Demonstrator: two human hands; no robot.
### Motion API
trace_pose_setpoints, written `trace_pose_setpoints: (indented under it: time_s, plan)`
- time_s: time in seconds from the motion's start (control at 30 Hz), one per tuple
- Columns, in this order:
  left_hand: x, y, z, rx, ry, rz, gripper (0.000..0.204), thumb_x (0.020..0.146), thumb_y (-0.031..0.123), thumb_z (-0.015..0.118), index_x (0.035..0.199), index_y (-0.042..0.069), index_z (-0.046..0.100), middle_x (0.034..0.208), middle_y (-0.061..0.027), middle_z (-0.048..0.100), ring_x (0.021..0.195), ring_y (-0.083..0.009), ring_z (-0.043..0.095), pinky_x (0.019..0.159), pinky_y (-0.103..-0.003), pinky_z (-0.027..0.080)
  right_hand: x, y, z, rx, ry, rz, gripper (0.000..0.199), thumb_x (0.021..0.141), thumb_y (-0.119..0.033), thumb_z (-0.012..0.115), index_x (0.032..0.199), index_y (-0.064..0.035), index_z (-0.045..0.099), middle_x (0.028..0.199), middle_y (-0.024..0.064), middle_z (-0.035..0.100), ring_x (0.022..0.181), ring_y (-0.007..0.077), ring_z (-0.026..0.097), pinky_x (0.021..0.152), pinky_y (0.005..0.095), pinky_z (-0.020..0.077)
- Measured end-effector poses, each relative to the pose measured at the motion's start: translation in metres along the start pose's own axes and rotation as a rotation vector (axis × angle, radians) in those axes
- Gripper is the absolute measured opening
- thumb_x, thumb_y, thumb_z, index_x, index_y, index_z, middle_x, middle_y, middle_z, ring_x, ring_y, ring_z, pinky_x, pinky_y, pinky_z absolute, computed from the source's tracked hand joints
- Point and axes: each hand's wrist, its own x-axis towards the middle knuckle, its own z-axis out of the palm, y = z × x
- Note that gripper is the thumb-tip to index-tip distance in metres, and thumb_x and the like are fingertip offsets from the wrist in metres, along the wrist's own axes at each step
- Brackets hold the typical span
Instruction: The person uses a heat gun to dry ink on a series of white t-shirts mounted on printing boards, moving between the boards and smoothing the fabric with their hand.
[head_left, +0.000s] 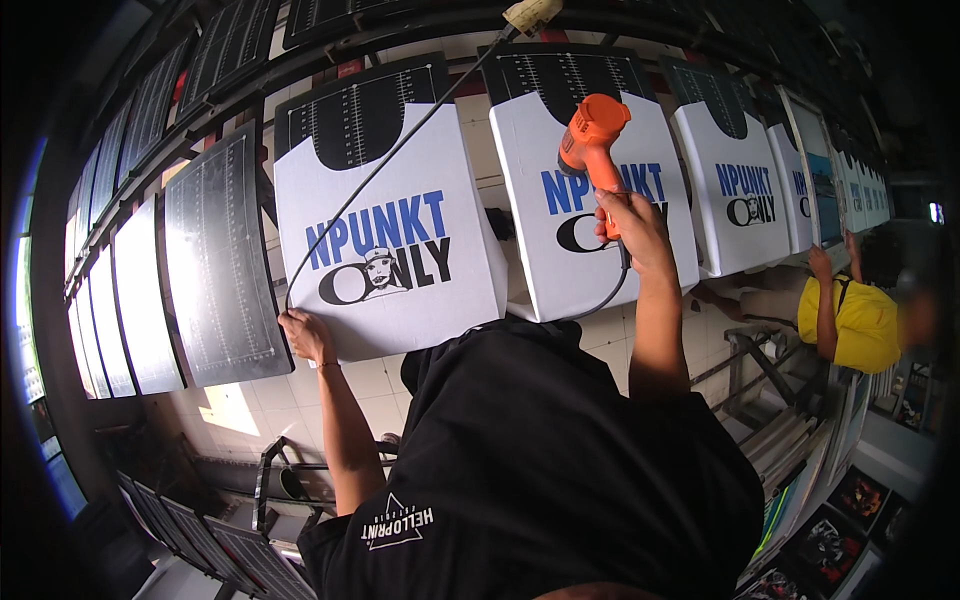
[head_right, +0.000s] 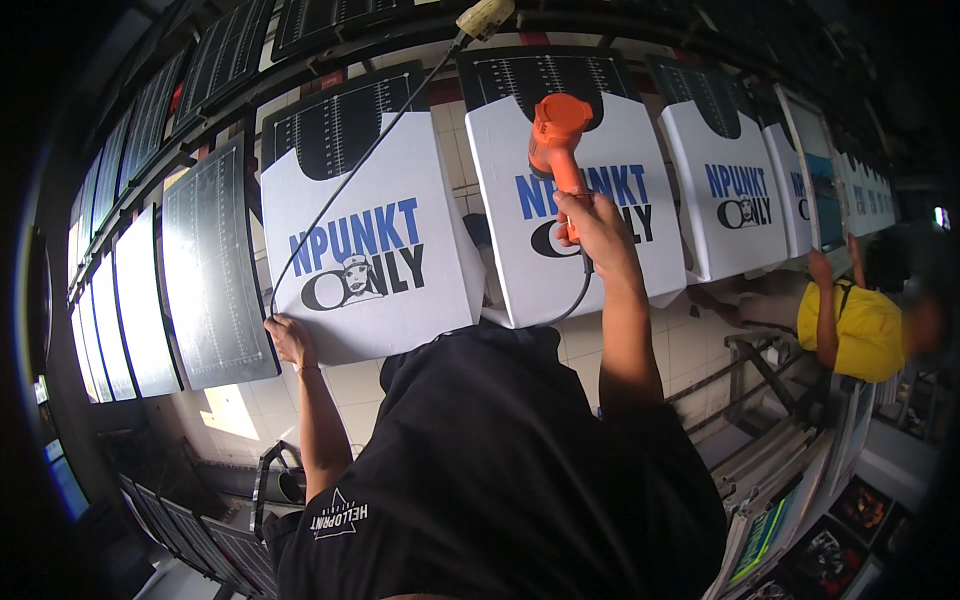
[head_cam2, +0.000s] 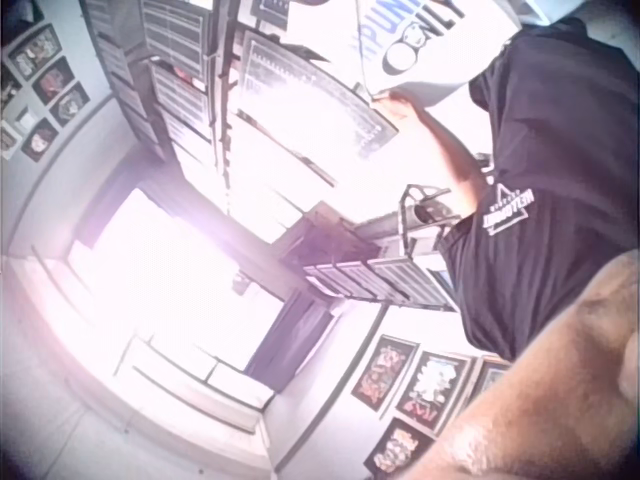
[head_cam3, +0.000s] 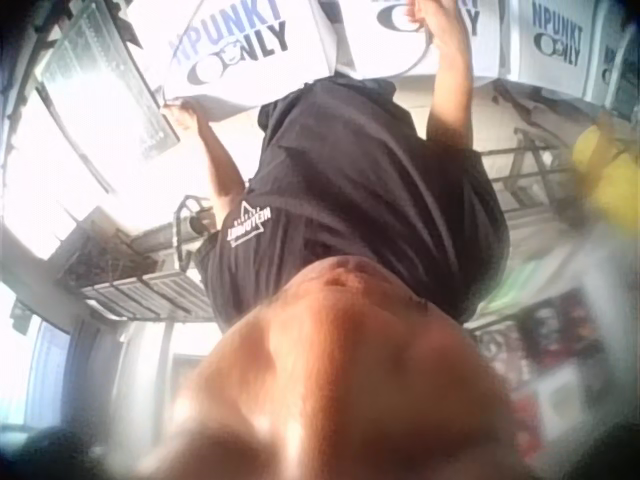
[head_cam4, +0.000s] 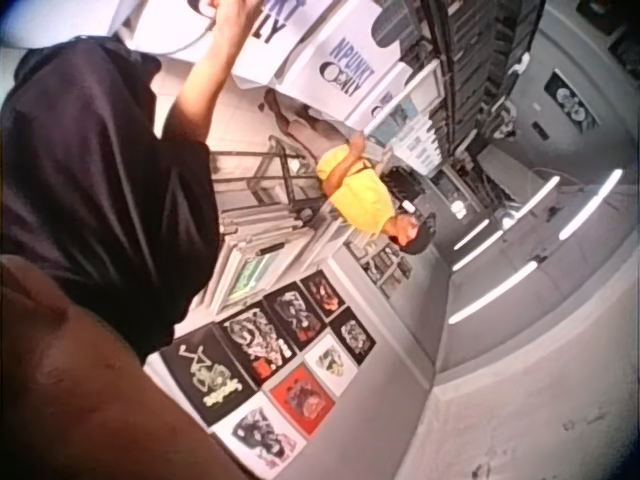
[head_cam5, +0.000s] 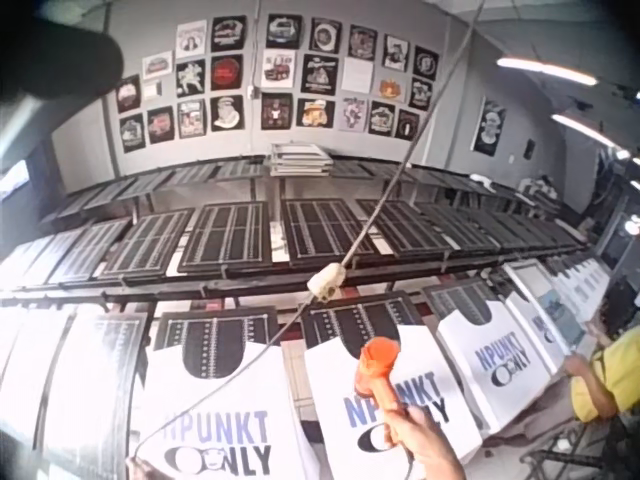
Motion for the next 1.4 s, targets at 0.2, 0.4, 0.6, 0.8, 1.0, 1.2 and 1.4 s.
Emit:
trace_pose_setpoints:
  time_s: [0.2,0.4,0.6,0.8,1.0,1.2,1.4]
  plan:
    - [0.002,0.001,0.002,0.008,0.002,0.026,0.036,0.098,0.037,0.033,0.114,0.009,0.048,0.112,-0.0189,0.062,0.100,-0.0426,0.059,0.082,-0.053,0.044,0.003,0.003,0.005,0.050,-0.014,0.003,0.031,0.088,-0.032,0.065,0.094,-0.0019,0.058,0.074,0.0035,0.056,0.059,0.0116,0.056,0.052,0.0250,0.0462]
    - [0.005,-0.003,0.006,0.006,0.018,0.077,0.035,0.099,0.035,0.032,0.114,0.008,0.048,0.111,-0.0193,0.062,0.099,-0.0423,0.059,0.081,-0.052,0.044,0.002,-0.002,0.015,0.101,-0.064,0.018,0.028,0.088,-0.031,0.063,0.092,-0.0031,0.058,0.074,0.0026,0.055,0.057,0.0109,0.057,0.051,0.0236,0.0466]
    - [0.009,-0.009,0.010,0.001,0.035,0.086,0.036,0.098,0.037,0.032,0.115,0.010,0.050,0.111,-0.0169,0.063,0.100,-0.0414,0.059,0.081,-0.052,0.044,0.008,0.004,0.012,0.075,-0.075,0.010,0.031,0.088,-0.032,0.064,0.092,-0.0020,0.058,0.073,0.0025,0.055,0.057,0.0101,0.057,0.051,0.0234,0.0464]
    - [0.002,0.001,0.004,0.005,0.050,0.105,0.034,0.099,0.034,0.034,0.113,0.007,0.051,0.111,-0.0169,0.062,0.099,-0.0406,0.059,0.080,-0.051,0.045,-0.002,-0.002,0.012,0.047,-0.049,0.034,0.029,0.088,-0.031,0.064,0.092,-0.0025,0.058,0.073,0.0027,0.055,0.057,0.0108,0.057,0.051,0.0239,0.0458]
    - [0.004,-0.002,0.006,0.008,0.030,0.086,0.035,0.099,0.034,0.033,0.113,0.008,0.051,0.112,-0.0168,0.062,0.101,-0.0400,0.059,0.081,-0.051,0.045,-0.011,-0.002,0.007,0.016,-0.069,0.076,0.032,0.088,-0.033,0.062,0.096,-0.0030,0.058,0.074,0.0026,0.055,0.058,0.0111,0.056,0.052,0.0251,0.0458]
    - [0.005,-0.004,0.007,0.004,0.023,0.069,0.035,0.099,0.034,0.033,0.114,0.008,0.051,0.113,-0.0165,0.062,0.101,-0.0404,0.058,0.082,-0.051,0.045,-0.020,0.004,0.002,-0.010,-0.049,0.070,0.032,0.089,-0.033,0.062,0.096,-0.0025,0.057,0.074,0.0032,0.056,0.058,0.0113,0.055,0.052,0.0250,0.0455]
    - [0.004,-0.005,0.006,-0.003,0.039,0.099,0.034,0.099,0.034,0.033,0.114,0.009,0.051,0.112,-0.0163,0.063,0.100,-0.0407,0.059,0.080,-0.051,0.045,-0.028,0.007,-0.001,0.006,-0.033,0.078,0.035,0.087,-0.034,0.064,0.096,-0.0007,0.057,0.074,0.0034,0.055,0.057,0.0116,0.057,0.051,0.0256,0.0466]
